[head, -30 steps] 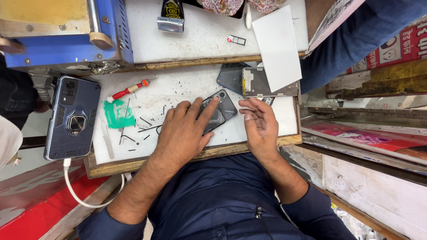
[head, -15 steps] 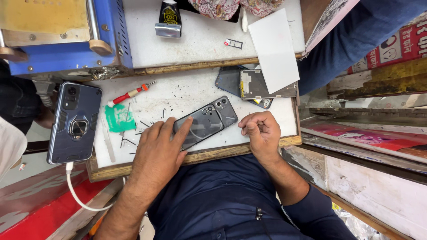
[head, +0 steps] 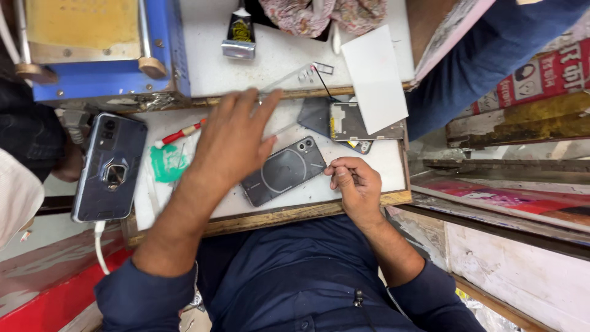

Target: The person applies adhesive to a transparent phone back cover and carefully aligns it onto a disassembled smartphone chassis. They use a small tool to press the edges and ensure proper seating, then wipe the surface with a cloth. The person handles screws and small parts on the workbench throughout the process.

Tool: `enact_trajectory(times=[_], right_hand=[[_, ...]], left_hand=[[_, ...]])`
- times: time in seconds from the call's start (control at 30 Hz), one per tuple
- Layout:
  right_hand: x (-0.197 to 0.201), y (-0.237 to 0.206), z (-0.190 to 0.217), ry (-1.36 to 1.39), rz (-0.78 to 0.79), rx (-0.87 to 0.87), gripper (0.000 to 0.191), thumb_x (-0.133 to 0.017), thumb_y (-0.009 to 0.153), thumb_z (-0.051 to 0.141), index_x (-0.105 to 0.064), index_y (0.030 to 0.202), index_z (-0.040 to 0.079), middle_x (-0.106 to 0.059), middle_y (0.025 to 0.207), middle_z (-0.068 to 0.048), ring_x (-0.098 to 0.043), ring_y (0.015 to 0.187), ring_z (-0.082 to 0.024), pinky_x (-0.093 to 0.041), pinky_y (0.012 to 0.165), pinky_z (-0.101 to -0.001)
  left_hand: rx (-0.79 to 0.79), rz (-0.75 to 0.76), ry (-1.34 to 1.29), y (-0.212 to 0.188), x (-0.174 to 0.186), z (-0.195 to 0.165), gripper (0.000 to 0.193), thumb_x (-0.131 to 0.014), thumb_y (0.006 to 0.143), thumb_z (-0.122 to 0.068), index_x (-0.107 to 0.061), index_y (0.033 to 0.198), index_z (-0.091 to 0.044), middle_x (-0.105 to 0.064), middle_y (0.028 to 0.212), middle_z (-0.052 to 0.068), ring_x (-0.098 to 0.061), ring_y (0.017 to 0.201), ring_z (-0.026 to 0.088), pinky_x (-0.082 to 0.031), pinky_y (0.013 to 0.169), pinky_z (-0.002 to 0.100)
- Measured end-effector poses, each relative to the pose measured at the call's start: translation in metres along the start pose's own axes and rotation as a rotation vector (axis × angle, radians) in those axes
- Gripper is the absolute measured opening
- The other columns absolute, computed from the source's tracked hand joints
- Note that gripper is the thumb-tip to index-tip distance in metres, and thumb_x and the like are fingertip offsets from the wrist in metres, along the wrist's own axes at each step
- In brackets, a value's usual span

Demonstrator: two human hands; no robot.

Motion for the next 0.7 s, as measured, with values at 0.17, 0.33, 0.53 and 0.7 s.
enact_trajectory(times=[0.17,0.33,0.53,0.7], right_hand=[[-0.002,-0.001,0.003,0.034,-0.015,-0.013,0.016,-0.057,0.108,0.008,-0.064,0.116,-0.004,-0.073,0.1,-0.013,-0.062,0.078,-0.011,-0.054,0.072,-0.0236],[-0.005,0.0,0.002,0.027,0.002,-0.025,0.015,-0.058,0.107,0.007,-0.064,0.115,-0.004,-0.073,0.1,-0.013,-0.062,0.078,-0.011,-0.054,0.072,-0.0234],[-0.003,0.002,0.002,0.016,0.018,-0.018,0.015,-0.057,0.107,0.007,-0.064,0.115,-0.004,-0.073,0.1,-0.013,-0.063,0.078,-0.011,-0.054,0.071,-0.0232],[-0.004,0.001,0.002,0.004,0.015,-0.015,0.015,-0.058,0.107,0.007,-0.064,0.114,-0.004,-0.073,0.099,-0.014,-0.063,0.076,-0.011,-0.054,0.071,-0.023]], left_hand=[[-0.004,0.077,0.016,0.031,-0.006,0.011,0.079,-0.083,0.079,-0.025,-0.05,0.148,-0.007,-0.056,0.135,0.027,-0.053,0.121,0.043,-0.047,0.097,0.051],[-0.042,0.044,0.065,0.044,-0.016,0.012,0.075,-0.082,0.081,-0.024,-0.052,0.147,-0.008,-0.057,0.137,0.025,-0.052,0.126,0.042,-0.046,0.1,0.051],[-0.026,-0.132,0.178,0.049,-0.012,0.009,0.065,-0.083,0.079,-0.034,-0.062,0.135,-0.009,-0.06,0.132,0.02,-0.057,0.117,0.039,-0.049,0.088,0.051],[0.18,-0.326,0.185,0.048,0.0,0.029,0.047,-0.081,0.09,-0.02,-0.066,0.132,-0.006,-0.06,0.133,0.017,-0.063,0.107,0.036,-0.056,0.078,0.047]])
Point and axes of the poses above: each hand's wrist, its own y-axis towards the middle knuckle, its own x-axis out of the back of the hand, z = x × y, the point moved 3 cm from there along y, towards the middle knuckle
